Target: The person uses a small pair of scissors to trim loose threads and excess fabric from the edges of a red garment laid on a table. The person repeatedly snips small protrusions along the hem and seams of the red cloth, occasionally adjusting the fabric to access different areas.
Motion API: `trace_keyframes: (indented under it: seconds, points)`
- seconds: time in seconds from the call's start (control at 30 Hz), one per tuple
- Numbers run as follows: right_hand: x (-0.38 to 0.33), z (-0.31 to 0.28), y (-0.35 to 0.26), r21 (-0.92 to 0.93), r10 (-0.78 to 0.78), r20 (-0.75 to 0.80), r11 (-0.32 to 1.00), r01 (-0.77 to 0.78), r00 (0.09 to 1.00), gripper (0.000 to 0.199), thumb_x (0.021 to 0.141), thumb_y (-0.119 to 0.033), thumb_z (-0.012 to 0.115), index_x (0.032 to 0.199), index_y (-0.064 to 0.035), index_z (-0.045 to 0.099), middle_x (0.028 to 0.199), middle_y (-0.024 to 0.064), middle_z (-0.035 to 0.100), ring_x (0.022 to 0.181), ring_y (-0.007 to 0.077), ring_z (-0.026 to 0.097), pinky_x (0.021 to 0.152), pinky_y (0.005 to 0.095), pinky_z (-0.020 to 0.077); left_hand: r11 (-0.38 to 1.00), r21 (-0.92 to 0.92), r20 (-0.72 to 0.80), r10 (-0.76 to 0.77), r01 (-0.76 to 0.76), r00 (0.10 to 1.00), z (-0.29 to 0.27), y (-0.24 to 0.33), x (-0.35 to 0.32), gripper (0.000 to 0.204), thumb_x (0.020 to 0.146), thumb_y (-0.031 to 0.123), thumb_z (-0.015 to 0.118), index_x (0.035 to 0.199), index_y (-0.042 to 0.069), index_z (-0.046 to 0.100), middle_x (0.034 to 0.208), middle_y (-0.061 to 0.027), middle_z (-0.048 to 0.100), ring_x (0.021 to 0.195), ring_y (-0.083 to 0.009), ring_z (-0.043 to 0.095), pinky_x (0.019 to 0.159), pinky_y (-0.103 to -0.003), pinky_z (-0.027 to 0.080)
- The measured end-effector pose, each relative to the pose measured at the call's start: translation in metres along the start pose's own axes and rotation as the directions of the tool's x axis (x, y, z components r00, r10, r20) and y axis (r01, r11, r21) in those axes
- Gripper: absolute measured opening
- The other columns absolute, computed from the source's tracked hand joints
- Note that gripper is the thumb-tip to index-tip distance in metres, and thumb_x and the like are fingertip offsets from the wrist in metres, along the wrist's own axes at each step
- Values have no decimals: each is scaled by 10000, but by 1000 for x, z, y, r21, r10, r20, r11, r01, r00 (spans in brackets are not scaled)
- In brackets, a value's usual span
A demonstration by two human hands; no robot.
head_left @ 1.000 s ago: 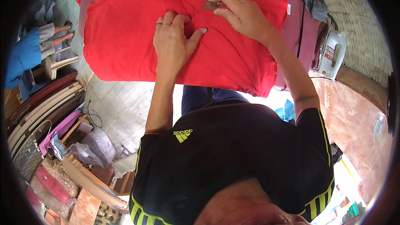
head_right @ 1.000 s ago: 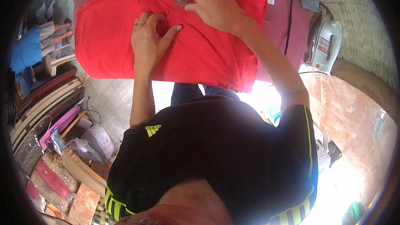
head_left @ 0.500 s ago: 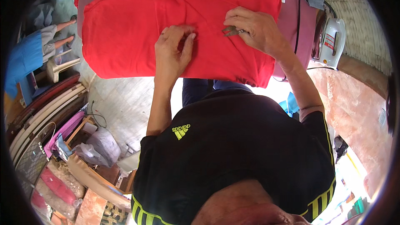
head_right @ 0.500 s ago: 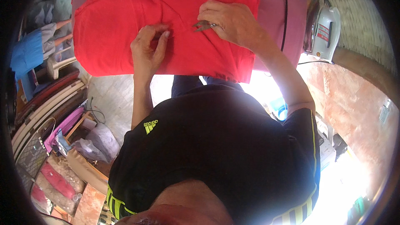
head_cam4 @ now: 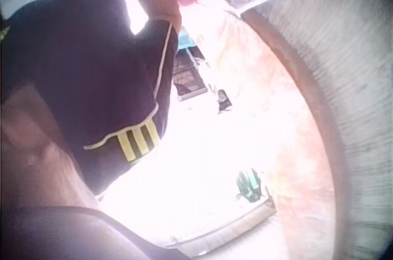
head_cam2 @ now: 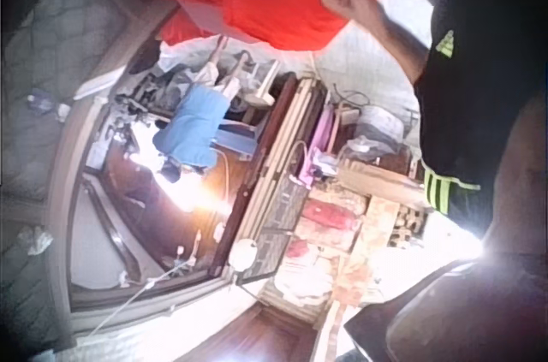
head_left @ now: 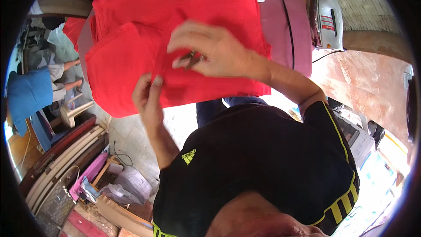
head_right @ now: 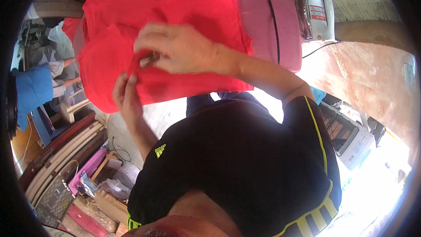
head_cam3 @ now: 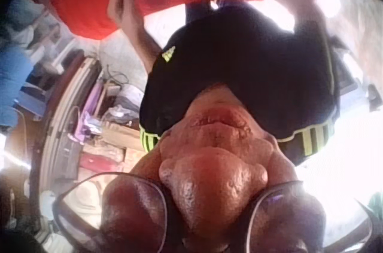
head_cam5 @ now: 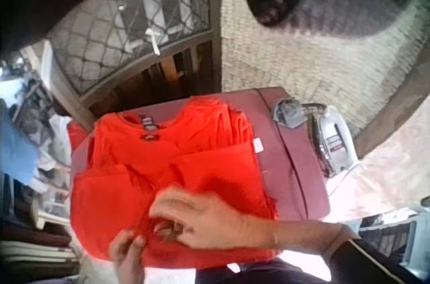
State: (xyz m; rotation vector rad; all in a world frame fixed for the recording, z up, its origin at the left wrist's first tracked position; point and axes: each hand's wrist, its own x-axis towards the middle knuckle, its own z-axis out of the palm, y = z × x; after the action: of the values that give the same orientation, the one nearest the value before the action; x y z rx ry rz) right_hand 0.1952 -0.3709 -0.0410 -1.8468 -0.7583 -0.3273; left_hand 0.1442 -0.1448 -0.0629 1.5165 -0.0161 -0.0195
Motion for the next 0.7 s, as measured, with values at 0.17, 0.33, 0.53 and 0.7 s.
trace_keyframes:
  seconds: [0.17, 0.33, 0.53, 0.7]
  points:
    - [-44, 11, 9, -141, 103, 441, 989, -45, 891, 215, 786, -51, 671, 995, -102, 661, 1096, 10, 644, 881, 216, 664, 664, 368, 558, 716, 689, 11, 146, -113, 989, -18, 18, 13, 93, 915, 34, 661, 1001, -2, 667, 858, -65, 669, 804, -115, 600, 747, -259, 466]
    - [-63, -40, 10, -93, 177, 185, 982, -162, 967, 165, 809, -52, 690, 972, -60, 663, 937, 75, 662, 853, 227, 687, 704, 362, 562, 447, 547, 445, 561, -708, 698, 93, 15, 104, 175, 856, 32, 708, 1031, 27, 707, 966, -119, 678, 863, -268, 641, 796, -344, 503]
    - [-93, -89, 27, -89, 547, -339, 791, -605, 765, 237, 868, -120, 773, 1022, -33, 616, 868, 81, 702, 866, 122, 677, 726, 261, 544, 517, 436, 451, 582, -736, 676, 162, -12, 138, 223, 784, 78, 787, 996, 46, 722, 937, -109, 649, 821, -265, 640, 710, -340, 513]
    - [-101, -77, 49, 131, 499, -401, 861, -491, 768, 351, 949, -190, 676, 1195, -22, 490, 977, 160, 711, 892, 226, 694, 788, 356, 548, 488, 472, 475, 561, -734, 678, 172, -43, 136, 212, 754, 79, 795, 926, 49, 676, 873, -80, 623, 745, -265, 635, 629, -379, 512]
